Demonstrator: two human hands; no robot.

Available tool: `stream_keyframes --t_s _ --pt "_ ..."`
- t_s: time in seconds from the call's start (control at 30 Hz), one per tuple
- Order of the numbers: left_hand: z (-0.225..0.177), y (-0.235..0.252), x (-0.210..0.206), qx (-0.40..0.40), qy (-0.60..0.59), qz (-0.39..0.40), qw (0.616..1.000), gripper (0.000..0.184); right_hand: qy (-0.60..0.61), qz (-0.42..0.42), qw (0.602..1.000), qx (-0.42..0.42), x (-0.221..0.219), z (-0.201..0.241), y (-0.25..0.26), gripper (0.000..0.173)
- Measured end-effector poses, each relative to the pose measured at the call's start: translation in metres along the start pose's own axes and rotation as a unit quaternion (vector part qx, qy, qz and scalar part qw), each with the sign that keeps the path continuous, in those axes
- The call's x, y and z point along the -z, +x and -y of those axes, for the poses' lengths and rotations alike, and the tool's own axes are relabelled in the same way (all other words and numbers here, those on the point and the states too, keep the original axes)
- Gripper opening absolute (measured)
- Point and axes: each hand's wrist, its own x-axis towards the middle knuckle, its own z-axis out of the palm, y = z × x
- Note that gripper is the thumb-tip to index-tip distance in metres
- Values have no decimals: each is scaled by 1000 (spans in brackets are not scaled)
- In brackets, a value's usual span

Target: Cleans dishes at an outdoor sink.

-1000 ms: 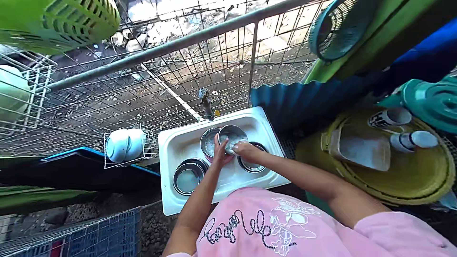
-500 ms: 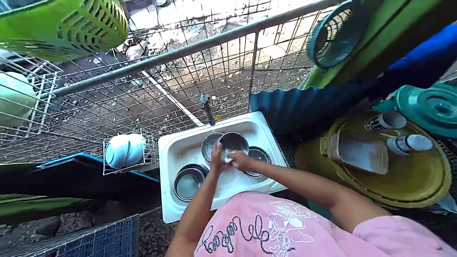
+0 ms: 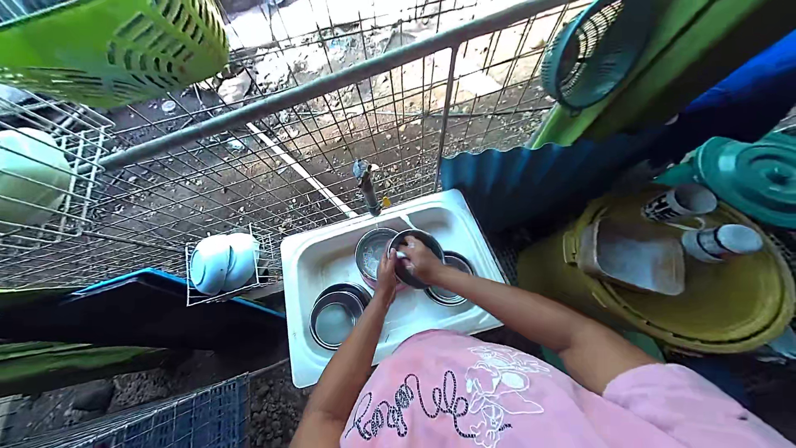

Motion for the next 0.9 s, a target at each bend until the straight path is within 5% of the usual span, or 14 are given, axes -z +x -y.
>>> stream_keyframes --t_s 0.07,0.17,0.23,0.33,0.47,0.53,0.67,0.77,0.9 --pt "-10 5 3 32 -6 -6 999 50 70 36 996 31 -6 13 -4 39" --pt "-17 20 27 92 9 56 994 51 5 151 987 57 11 24 -14 39" --pt "-17 26 32 107 2 112 988 54 114 130 984 30 33 20 -12 39" --pt "-17 26 28 84 -32 85 992 44 359 -6 929 -85 55 3 -9 26" --pt "-16 22 23 38 2 27 999 39 448 -247 846 -150 58 -25 0 31" --pt "-22 13 10 23 57 5 998 41 400 -273 867 -116 47 -16 -6 41" --pt "-29 -9 -17 29 86 -50 995 50 152 -123 981 -15 6 33 -31 61" --pt "-32 -15 -21 -39 172 -46 983 51 106 -139 985 0 15 14 -12 44" --pt "-34 -29 -23 -72 170 -31 982 53 276 -107 948 -119 37 -10 6 36"
